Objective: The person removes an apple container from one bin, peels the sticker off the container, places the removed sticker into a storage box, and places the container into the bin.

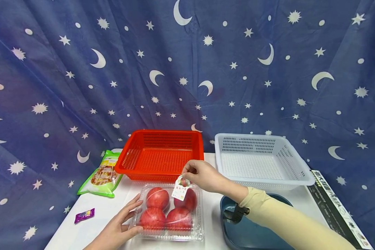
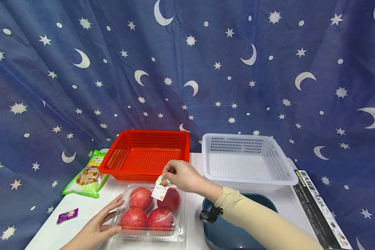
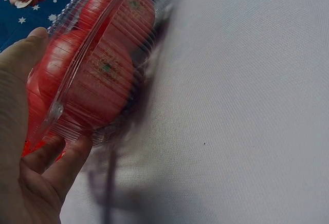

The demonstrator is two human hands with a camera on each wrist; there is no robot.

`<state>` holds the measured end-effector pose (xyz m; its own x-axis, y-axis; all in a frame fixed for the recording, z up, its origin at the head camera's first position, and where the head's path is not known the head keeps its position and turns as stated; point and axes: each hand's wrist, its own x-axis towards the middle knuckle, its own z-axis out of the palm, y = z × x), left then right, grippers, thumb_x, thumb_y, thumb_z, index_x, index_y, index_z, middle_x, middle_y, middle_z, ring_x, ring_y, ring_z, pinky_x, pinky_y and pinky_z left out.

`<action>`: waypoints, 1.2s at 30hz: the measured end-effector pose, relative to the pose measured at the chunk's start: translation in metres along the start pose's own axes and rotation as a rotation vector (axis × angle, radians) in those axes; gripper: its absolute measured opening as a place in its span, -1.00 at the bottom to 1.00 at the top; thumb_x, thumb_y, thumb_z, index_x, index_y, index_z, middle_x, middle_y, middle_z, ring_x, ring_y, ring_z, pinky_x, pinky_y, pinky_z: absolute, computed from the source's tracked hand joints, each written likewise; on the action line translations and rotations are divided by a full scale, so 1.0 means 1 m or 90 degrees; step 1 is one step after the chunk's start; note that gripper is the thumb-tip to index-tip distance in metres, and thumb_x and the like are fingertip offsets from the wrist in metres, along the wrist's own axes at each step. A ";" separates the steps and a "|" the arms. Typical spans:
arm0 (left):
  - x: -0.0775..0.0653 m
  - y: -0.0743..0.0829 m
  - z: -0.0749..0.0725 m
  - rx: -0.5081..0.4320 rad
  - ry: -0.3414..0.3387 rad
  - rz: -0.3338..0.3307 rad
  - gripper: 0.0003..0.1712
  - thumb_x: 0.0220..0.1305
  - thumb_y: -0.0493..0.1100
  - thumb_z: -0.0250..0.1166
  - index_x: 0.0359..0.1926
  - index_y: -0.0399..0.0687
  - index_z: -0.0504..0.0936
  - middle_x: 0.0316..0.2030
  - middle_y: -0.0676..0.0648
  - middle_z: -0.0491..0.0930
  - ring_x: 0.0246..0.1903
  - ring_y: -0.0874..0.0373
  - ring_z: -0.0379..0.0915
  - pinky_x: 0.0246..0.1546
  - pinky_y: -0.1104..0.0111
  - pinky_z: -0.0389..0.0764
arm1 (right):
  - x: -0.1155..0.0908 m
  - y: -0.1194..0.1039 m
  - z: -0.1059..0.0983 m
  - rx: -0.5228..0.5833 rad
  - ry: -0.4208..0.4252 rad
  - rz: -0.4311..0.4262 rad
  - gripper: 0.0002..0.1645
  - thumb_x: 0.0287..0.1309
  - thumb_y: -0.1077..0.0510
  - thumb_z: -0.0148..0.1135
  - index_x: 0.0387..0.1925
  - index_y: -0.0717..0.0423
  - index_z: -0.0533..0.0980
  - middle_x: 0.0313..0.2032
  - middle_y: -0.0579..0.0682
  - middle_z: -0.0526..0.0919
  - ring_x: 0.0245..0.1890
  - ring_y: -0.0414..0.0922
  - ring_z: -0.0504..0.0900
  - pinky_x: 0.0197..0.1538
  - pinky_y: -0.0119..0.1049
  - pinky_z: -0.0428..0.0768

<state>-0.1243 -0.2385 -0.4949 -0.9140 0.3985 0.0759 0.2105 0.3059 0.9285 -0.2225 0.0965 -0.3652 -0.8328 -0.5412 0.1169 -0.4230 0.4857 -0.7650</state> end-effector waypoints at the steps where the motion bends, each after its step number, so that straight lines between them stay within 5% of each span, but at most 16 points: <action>1: 0.000 0.000 0.000 0.000 -0.001 0.001 -0.19 0.38 -0.23 0.37 0.53 -0.14 0.21 0.60 -0.28 -0.14 0.36 -0.53 0.10 0.04 0.09 0.67 | -0.002 0.002 -0.004 0.003 0.003 -0.001 -0.90 0.36 0.21 0.28 -0.33 0.01 0.60 -0.44 -0.10 0.68 -0.42 -0.19 0.55 -0.32 -0.33 0.49; 11: 0.000 -0.001 0.000 -0.003 -0.002 0.009 -0.18 0.37 -0.24 0.37 0.53 -0.19 0.20 0.60 -0.30 -0.15 0.35 -0.57 0.10 0.04 0.19 0.65 | -0.029 0.028 -0.045 0.037 0.028 0.034 -0.92 0.38 0.24 0.25 -0.30 0.10 0.60 -0.42 -0.07 0.70 -0.32 -0.05 0.61 -0.14 -0.21 0.54; 20: 0.000 0.001 0.001 -0.014 0.001 -0.004 -0.18 0.37 -0.24 0.38 0.53 -0.18 0.20 0.61 -0.27 -0.16 0.38 -0.53 0.05 0.05 0.25 0.61 | -0.054 0.046 -0.075 0.045 0.045 0.063 -0.94 0.36 0.24 0.28 -0.29 0.12 0.62 -0.41 -0.01 0.69 -0.33 -0.04 0.60 -0.18 -0.28 0.56; 36: 0.000 0.003 0.000 -0.025 -0.002 -0.052 -0.15 0.36 -0.20 0.39 0.55 -0.12 0.18 0.61 -0.23 -0.19 0.40 -0.56 0.02 0.07 0.13 0.65 | -0.098 0.079 -0.099 -0.019 0.066 0.133 -0.93 0.33 0.23 0.32 -0.31 0.14 0.63 -0.42 -0.01 0.63 -0.37 -0.05 0.52 -0.33 -0.35 0.47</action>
<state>-0.1238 -0.2376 -0.4920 -0.9265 0.3762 -0.0019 0.1213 0.3035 0.9451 -0.2098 0.2560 -0.3740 -0.9347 -0.3548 0.0234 -0.2468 0.6001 -0.7609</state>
